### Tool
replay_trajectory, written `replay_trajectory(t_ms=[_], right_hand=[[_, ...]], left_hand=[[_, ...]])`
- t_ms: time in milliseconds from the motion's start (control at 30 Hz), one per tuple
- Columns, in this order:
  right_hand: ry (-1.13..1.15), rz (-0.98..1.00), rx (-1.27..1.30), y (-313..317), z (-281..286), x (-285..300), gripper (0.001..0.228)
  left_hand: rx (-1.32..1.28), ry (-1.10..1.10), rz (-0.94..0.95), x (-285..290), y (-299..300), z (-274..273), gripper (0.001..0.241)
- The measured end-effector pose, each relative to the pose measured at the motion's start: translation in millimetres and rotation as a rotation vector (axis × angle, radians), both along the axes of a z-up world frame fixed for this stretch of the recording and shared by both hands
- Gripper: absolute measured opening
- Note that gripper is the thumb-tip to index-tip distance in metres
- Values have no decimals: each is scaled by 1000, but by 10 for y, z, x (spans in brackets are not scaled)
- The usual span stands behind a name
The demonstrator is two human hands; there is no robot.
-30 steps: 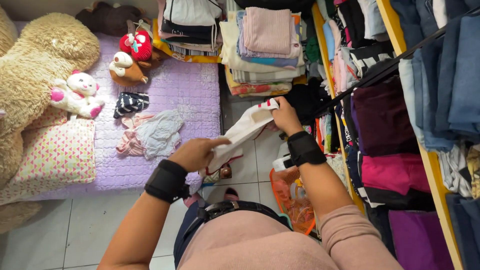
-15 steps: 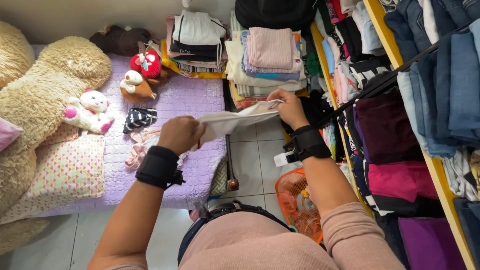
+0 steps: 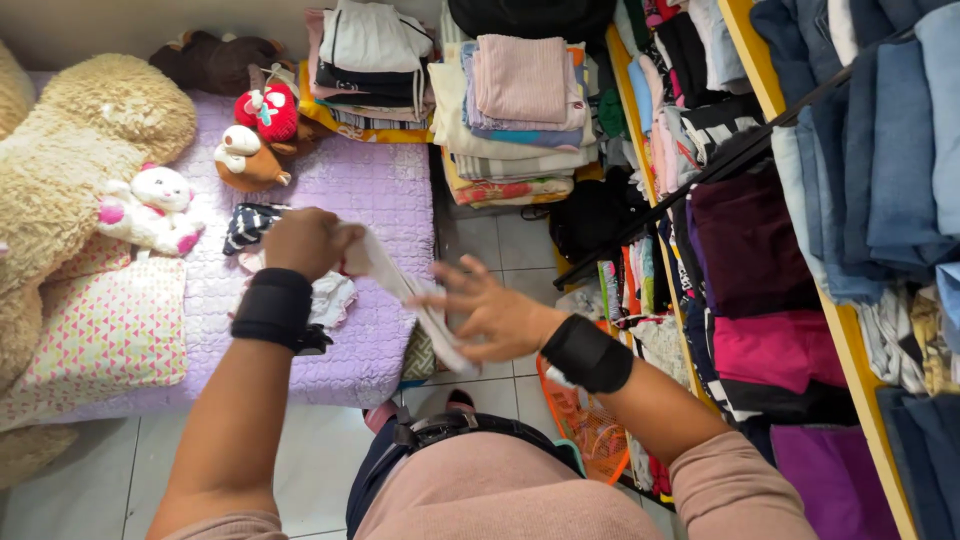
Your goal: Fold and organize various clothing items and a blanket in a bedroom.
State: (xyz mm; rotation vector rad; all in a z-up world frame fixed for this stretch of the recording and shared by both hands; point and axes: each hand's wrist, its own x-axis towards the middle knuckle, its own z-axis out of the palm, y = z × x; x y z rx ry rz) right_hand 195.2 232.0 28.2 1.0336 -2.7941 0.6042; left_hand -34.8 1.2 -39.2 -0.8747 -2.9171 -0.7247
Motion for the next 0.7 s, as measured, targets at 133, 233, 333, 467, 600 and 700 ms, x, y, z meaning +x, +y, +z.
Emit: replay_trajectory(t_ms=[133,233,333,467,600,700], right_hand=[[-125,187,-20,-198,-222,-23,23],[-272,216,-81,-202,-294,-12,30],[-372,136,-87,-68,-254,-67,28],[-310,57,-95,129,-297,-161,38],[-309,-38,39,212,-121,-255,55],[-308,-63,83,252,41,-278,54]], left_hand=[[-61,-70,-68,231,248,-269,43],[-2,-109,-121,391,335,-329,36],[140,-133,-200,450,402,-207,34],[195,-265,-309,603,415,-13,43],[276,-379,-398,725,505,45,26],[416,-496,-471,824,552,55,27]])
